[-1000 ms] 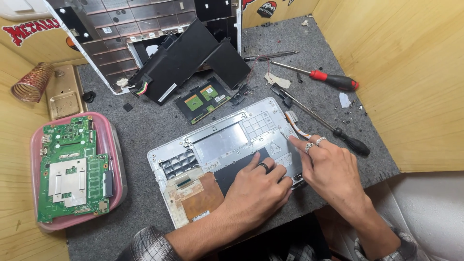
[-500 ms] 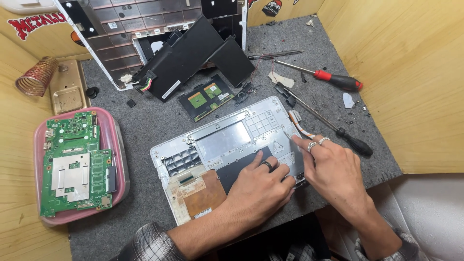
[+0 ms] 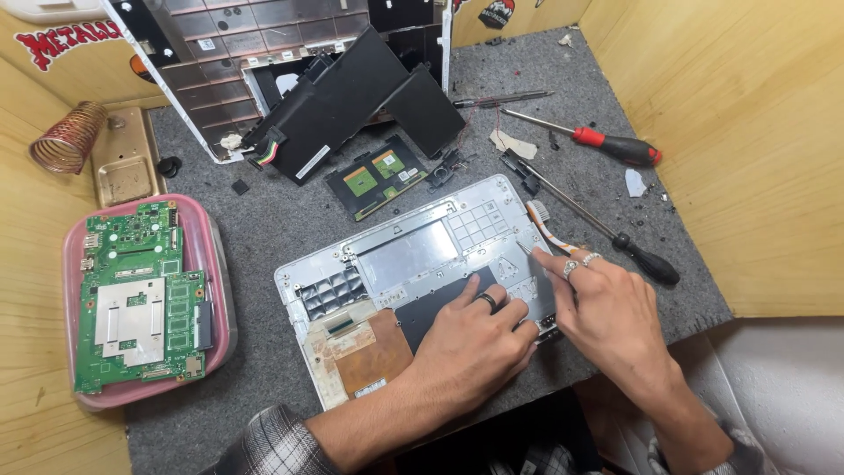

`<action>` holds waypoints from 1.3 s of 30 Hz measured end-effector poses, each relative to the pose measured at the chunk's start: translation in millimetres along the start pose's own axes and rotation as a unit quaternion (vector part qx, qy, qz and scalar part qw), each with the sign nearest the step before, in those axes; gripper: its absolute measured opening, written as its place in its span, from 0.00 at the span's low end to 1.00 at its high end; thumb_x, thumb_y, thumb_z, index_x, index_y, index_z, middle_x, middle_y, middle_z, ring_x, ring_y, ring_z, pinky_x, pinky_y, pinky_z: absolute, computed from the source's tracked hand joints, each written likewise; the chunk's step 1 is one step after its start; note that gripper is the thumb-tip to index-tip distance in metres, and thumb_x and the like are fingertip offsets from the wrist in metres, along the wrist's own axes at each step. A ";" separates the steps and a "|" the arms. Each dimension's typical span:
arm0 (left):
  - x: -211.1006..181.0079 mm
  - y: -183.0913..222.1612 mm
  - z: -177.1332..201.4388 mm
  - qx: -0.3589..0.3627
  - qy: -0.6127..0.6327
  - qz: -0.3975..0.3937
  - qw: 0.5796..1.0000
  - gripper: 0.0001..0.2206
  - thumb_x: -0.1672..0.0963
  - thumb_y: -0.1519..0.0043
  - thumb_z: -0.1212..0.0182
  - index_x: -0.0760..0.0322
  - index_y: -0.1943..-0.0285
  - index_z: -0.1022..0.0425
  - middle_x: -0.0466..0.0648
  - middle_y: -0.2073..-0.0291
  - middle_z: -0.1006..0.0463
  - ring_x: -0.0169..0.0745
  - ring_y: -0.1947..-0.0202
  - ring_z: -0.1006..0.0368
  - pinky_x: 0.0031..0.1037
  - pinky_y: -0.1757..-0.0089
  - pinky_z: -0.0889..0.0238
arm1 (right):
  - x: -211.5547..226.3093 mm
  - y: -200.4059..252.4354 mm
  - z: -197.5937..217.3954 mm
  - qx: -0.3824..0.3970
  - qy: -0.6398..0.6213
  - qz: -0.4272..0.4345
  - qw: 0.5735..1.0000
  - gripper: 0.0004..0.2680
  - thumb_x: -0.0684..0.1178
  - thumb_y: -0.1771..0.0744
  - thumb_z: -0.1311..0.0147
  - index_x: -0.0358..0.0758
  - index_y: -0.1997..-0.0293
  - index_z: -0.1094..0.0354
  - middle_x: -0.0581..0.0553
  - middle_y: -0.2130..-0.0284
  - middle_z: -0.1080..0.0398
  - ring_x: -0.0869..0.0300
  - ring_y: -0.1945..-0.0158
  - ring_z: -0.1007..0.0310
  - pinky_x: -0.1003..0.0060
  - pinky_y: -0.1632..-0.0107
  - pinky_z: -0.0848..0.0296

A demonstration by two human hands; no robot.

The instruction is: Cleaning the internal chassis of a laptop with a brush and reinstalling internal components using a screwdriver.

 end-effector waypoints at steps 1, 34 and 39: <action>2.2 -1.5 -0.3 -0.003 -0.003 0.003 1.000 0.11 0.51 0.37 0.35 0.58 0.68 0.24 0.45 0.69 0.28 0.50 0.58 0.28 0.53 0.47 0.31 | 2.2 -6.1 2.7 -0.002 0.001 0.005 1.000 0.15 0.53 0.34 0.49 0.69 0.42 0.26 0.41 0.50 0.23 0.36 0.58 0.22 0.39 0.61 0.25; 1.7 0.8 -3.2 -0.018 0.000 0.003 1.000 0.10 0.51 0.38 0.34 0.58 0.69 0.23 0.45 0.69 0.28 0.51 0.57 0.28 0.55 0.47 0.31 | 1.2 -2.8 0.7 0.033 0.020 -0.024 0.999 0.15 0.55 0.33 0.51 0.72 0.40 0.27 0.43 0.61 0.22 0.35 0.63 0.23 0.39 0.61 0.26; 0.4 0.6 -0.3 -0.007 0.011 0.001 1.000 0.10 0.52 0.37 0.34 0.59 0.68 0.23 0.46 0.69 0.28 0.51 0.57 0.28 0.56 0.47 0.30 | 1.0 -2.3 -2.1 0.031 0.009 -0.026 0.999 0.15 0.55 0.33 0.52 0.71 0.40 0.28 0.37 0.49 0.25 0.34 0.55 0.23 0.37 0.57 0.25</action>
Point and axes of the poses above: each hand's wrist, its own y-axis away from the middle knuckle, its own z-axis out of the back of the hand, x = y × z, the point moved 5 cm from there along -y, towards the middle knuckle
